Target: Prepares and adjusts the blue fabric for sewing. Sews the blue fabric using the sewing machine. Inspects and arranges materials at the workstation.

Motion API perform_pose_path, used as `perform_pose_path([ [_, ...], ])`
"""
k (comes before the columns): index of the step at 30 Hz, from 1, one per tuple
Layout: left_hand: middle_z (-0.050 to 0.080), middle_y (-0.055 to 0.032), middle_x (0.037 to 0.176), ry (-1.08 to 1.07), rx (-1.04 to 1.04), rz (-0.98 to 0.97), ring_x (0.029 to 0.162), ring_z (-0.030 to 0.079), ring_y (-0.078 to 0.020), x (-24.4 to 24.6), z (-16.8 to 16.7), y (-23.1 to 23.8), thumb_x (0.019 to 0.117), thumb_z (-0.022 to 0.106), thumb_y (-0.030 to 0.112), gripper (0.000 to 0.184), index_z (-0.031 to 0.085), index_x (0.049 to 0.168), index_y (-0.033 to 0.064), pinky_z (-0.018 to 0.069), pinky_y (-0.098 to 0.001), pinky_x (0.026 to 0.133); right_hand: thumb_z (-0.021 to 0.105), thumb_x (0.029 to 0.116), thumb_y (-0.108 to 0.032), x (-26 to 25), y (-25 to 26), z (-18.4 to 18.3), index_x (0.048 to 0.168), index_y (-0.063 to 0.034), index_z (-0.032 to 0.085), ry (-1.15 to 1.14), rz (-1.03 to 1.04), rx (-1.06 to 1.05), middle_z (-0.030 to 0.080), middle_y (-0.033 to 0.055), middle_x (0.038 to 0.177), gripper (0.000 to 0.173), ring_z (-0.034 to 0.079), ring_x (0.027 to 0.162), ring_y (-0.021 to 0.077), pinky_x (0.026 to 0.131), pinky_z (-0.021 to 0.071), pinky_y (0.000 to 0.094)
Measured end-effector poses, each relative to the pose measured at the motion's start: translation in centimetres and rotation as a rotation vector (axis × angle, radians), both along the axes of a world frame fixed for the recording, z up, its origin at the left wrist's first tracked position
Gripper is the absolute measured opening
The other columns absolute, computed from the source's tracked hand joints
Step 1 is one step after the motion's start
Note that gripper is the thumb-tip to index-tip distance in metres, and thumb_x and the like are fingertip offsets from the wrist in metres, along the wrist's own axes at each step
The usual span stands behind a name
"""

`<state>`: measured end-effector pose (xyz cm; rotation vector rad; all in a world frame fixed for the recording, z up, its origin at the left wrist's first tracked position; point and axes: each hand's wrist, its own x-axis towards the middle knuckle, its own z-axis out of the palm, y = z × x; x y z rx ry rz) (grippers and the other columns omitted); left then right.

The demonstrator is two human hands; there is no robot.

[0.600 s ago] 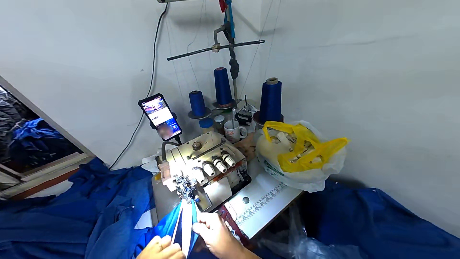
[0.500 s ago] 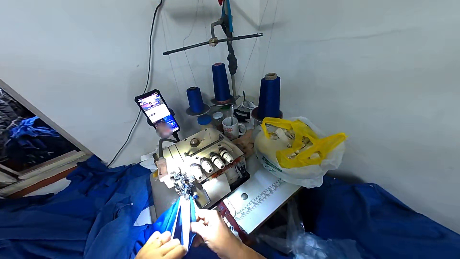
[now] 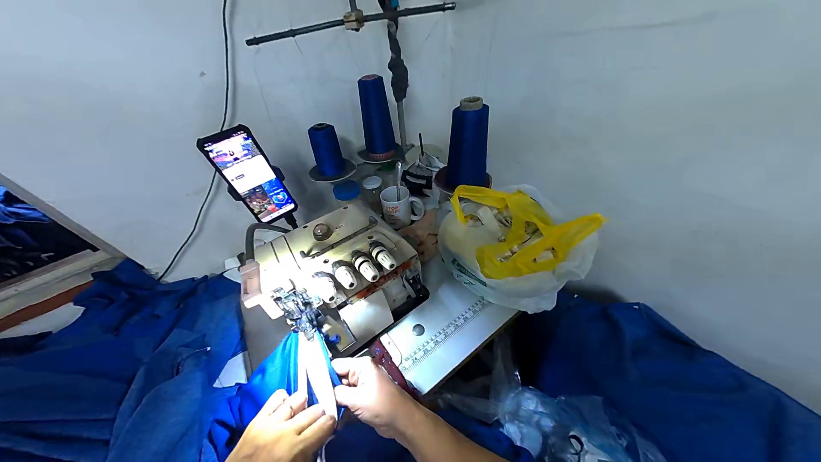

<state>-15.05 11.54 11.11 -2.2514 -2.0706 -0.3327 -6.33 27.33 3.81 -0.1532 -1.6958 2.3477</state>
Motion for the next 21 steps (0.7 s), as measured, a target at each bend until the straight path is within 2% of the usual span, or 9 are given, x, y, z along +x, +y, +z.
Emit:
perform_pose_path([
  [3,0.069,-0.0068,0.082,0.050,0.087,0.011,0.076,0.059,-0.0264,-0.3,-0.9,0.3,0.1004,0.048,0.008,0.025,0.071,0.092,0.0079,0.0433,-0.0405,0.070,0.052,0.0947,0.003,0.0,0.1,0.0,0.103,0.0021,0.064,-0.001,0.009,-0.008,0.065,0.0001,0.082,0.016,0.063,0.067,0.0039,0.062,0.0558,0.0242],
  [6,0.070,-0.0074,0.080,0.098,0.093,0.058,0.073,0.061,-0.0271,0.9,-0.8,0.4,0.0989,0.049,0.006,0.024,0.072,0.091,0.0066,0.0452,-0.0406,0.067,0.052,0.0965,0.001,0.1,0.2,0.0,0.096,0.0023,0.066,-0.003,0.003,-0.010,0.065,0.0000,0.079,0.014,0.064,0.068,0.0045,0.065,0.0562,0.0254],
  [9,0.069,-0.0090,0.078,0.166,0.101,0.122,0.073,0.064,-0.0284,1.7,-1.0,0.5,0.0978,0.051,0.004,0.023,0.072,0.089,0.0043,0.0477,-0.0403,0.066,0.051,0.0989,-0.003,0.1,0.1,0.0,0.088,0.0005,0.064,-0.024,-0.022,-0.005,0.063,-0.0008,0.073,0.017,0.063,0.064,0.0048,0.063,0.0563,0.0251],
  [11,0.068,-0.0096,0.074,0.249,0.136,0.188,0.070,0.065,-0.0284,2.1,-1.4,0.8,0.0973,0.052,0.004,0.022,0.071,0.086,0.0035,0.0494,-0.0401,0.064,0.054,0.0997,-0.007,-0.2,0.3,0.1,0.080,-0.0009,0.063,-0.029,-0.078,0.074,0.059,-0.0025,0.068,0.022,0.059,0.062,0.0031,0.061,0.0522,0.0235],
  [13,0.066,-0.0104,0.070,0.341,0.186,0.267,0.065,0.064,-0.0282,2.5,-2.0,1.5,0.0952,0.053,0.003,0.021,0.071,0.084,0.0021,0.0486,-0.0401,0.060,0.056,0.0996,-0.010,-0.6,0.5,0.3,0.074,-0.0004,0.062,-0.048,-0.164,0.201,0.053,-0.0036,0.064,0.028,0.051,0.060,0.0011,0.059,0.0441,0.0217],
  [14,0.066,-0.0110,0.069,0.380,0.215,0.313,0.062,0.064,-0.0283,2.7,-2.2,1.9,0.0941,0.054,0.003,0.021,0.071,0.083,0.0014,0.0480,-0.0401,0.058,0.057,0.0994,-0.010,-0.8,0.5,0.6,0.074,0.0003,0.063,-0.062,-0.211,0.256,0.052,-0.0035,0.064,0.028,0.048,0.060,0.0005,0.060,0.0421,0.0212],
  [17,0.065,-0.0130,0.066,0.483,0.281,0.451,0.059,0.065,-0.0298,3.0,-2.7,3.4,0.0932,0.053,0.002,0.022,0.070,0.080,-0.0010,0.0476,-0.0408,0.053,0.059,0.0999,-0.012,-1.1,0.6,0.7,0.078,0.0016,0.068,-0.077,-0.313,0.298,0.057,-0.0014,0.066,0.028,0.050,0.062,0.0005,0.062,0.0435,0.0212],
  [21,0.063,-0.0134,0.065,0.556,0.301,0.526,0.057,0.063,-0.0289,3.1,-3.2,4.2,0.0933,0.054,0.001,0.021,0.070,0.080,-0.0015,0.0441,-0.0398,0.050,0.054,0.1029,-0.011,-1.0,0.6,-0.7,0.082,0.0021,0.068,-0.034,-0.342,0.167,0.060,-0.0014,0.070,0.029,0.057,0.065,-0.0008,0.064,0.0494,0.0184],
])
